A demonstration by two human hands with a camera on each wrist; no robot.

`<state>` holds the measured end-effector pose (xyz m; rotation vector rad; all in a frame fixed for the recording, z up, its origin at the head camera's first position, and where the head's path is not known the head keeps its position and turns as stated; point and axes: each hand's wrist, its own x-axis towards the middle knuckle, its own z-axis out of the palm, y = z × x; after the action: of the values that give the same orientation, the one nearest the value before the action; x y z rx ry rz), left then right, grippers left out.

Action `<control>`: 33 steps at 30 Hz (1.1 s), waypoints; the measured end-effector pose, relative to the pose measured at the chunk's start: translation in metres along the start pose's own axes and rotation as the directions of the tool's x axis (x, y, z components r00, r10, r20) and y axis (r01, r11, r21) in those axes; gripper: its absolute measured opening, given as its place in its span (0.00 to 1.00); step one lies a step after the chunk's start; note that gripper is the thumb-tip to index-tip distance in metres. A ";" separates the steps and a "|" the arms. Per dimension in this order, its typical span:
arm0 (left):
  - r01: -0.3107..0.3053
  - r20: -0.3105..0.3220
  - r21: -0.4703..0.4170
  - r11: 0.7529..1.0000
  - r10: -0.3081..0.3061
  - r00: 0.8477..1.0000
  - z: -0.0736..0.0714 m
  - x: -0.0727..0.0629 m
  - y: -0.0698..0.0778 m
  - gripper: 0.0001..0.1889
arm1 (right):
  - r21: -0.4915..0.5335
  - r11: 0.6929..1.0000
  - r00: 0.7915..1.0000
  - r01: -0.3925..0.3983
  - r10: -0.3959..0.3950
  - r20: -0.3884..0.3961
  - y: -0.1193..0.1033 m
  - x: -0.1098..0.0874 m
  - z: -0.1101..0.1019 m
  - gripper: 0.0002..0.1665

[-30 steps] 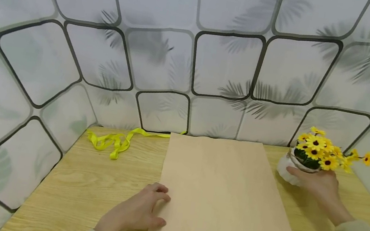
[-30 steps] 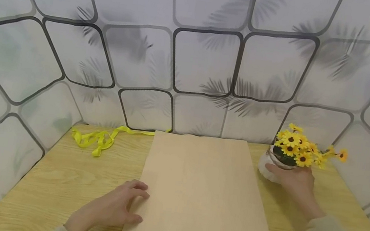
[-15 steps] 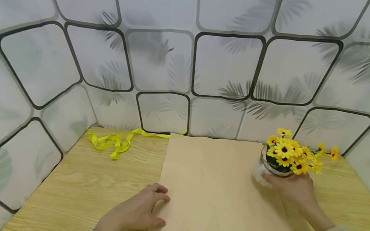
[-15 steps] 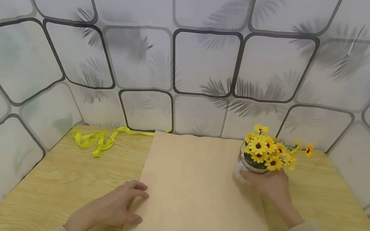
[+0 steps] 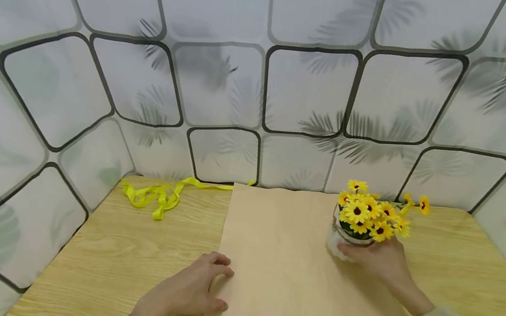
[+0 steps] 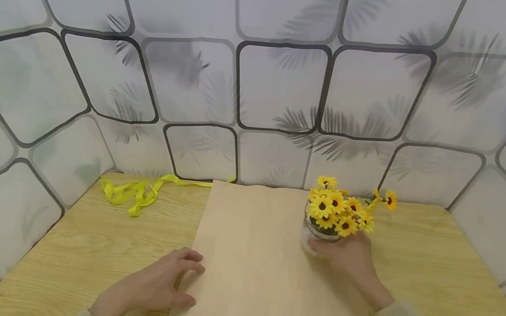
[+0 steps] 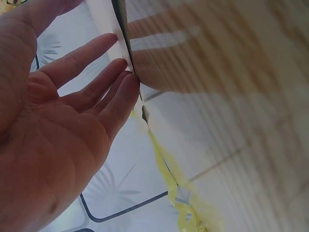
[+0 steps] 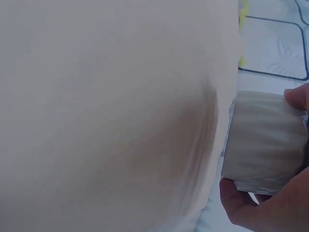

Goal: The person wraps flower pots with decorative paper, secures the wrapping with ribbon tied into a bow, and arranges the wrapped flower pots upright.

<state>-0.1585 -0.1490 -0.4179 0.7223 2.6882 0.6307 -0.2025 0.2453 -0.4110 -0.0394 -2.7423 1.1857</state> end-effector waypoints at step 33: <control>-0.036 -0.067 0.096 0.995 0.043 0.997 -0.011 0.015 0.015 0.20 | -0.084 0.995 0.997 0.058 -0.053 0.059 -0.001 0.001 0.017 0.52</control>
<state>-0.1693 -0.1327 -0.4039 0.7936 2.7899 0.5505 -0.2063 0.2324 -0.4221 0.0608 -2.8231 1.0705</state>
